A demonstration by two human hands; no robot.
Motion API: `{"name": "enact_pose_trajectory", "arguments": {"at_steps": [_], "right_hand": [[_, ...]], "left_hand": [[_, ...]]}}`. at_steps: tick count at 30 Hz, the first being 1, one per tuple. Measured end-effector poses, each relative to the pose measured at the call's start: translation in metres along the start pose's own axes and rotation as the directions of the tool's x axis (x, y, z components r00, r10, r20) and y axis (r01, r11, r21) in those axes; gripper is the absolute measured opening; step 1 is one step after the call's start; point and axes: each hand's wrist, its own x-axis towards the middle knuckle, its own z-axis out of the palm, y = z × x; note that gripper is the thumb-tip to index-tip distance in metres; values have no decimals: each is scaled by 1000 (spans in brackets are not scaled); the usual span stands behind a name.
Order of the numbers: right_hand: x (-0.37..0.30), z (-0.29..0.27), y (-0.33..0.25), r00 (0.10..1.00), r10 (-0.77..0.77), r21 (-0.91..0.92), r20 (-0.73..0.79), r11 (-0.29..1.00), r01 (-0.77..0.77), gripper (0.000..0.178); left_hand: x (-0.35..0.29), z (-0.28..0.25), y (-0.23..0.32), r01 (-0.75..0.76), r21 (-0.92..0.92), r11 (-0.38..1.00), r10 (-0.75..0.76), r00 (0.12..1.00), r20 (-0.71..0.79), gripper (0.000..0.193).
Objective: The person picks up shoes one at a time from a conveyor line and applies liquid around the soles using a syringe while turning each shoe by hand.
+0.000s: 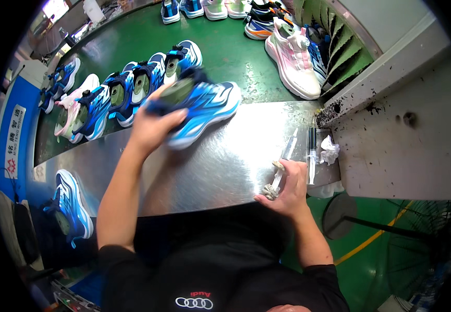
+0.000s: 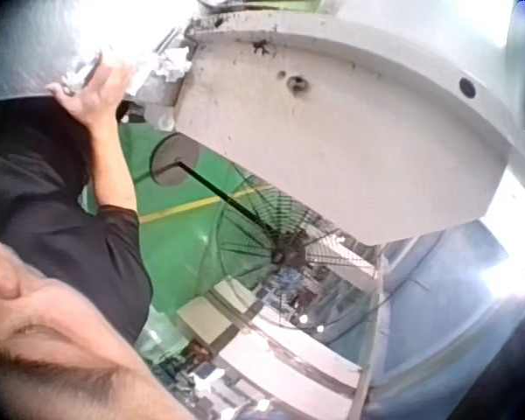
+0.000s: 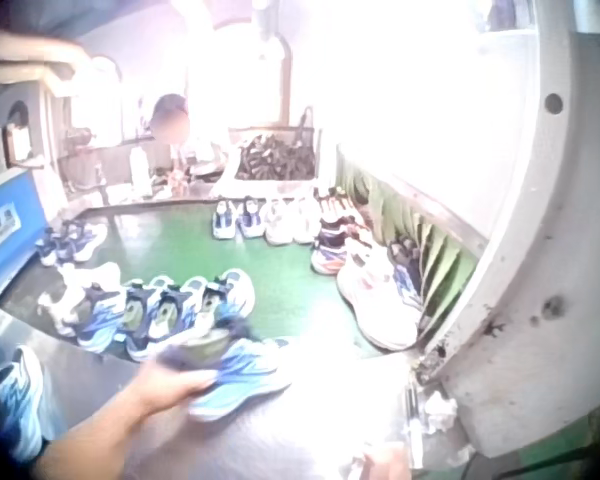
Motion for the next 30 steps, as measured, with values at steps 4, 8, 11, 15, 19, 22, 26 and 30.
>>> {"name": "enact_pose_trajectory", "arguments": {"at_steps": [4,8,11,15,19,22,26,30], "right_hand": [[-2,1,-1,999,-15,6,49,1000,14,87],[2,-5,-8,992,33,194,123,979,-57,86],[-12,-19,-5,953,208,358,220,892,-277,91],[-25,-12,-13,907,287,551,308,724,-415,100],[-22,-17,-36,816,461,625,347,535,-568,114],[-20,-33,-51,805,445,575,391,565,-592,114],[-9,-48,-67,774,469,583,427,511,-631,112],[23,-47,-83,767,424,746,482,260,-613,115]], "left_hand": [[-95,-42,-1,-163,201,966,177,983,-53,68],[-183,-34,-16,-259,778,572,309,947,88,83],[-169,-45,-28,44,-11,999,-45,999,-25,86],[-77,-91,-51,241,-187,952,-249,968,-20,59],[1,-79,-53,294,516,804,-435,883,174,59],[2,-54,-48,161,357,920,-218,968,125,66],[-24,-23,1,183,-407,895,-125,979,163,55],[-59,-35,-4,36,-691,722,52,993,106,59]]}}
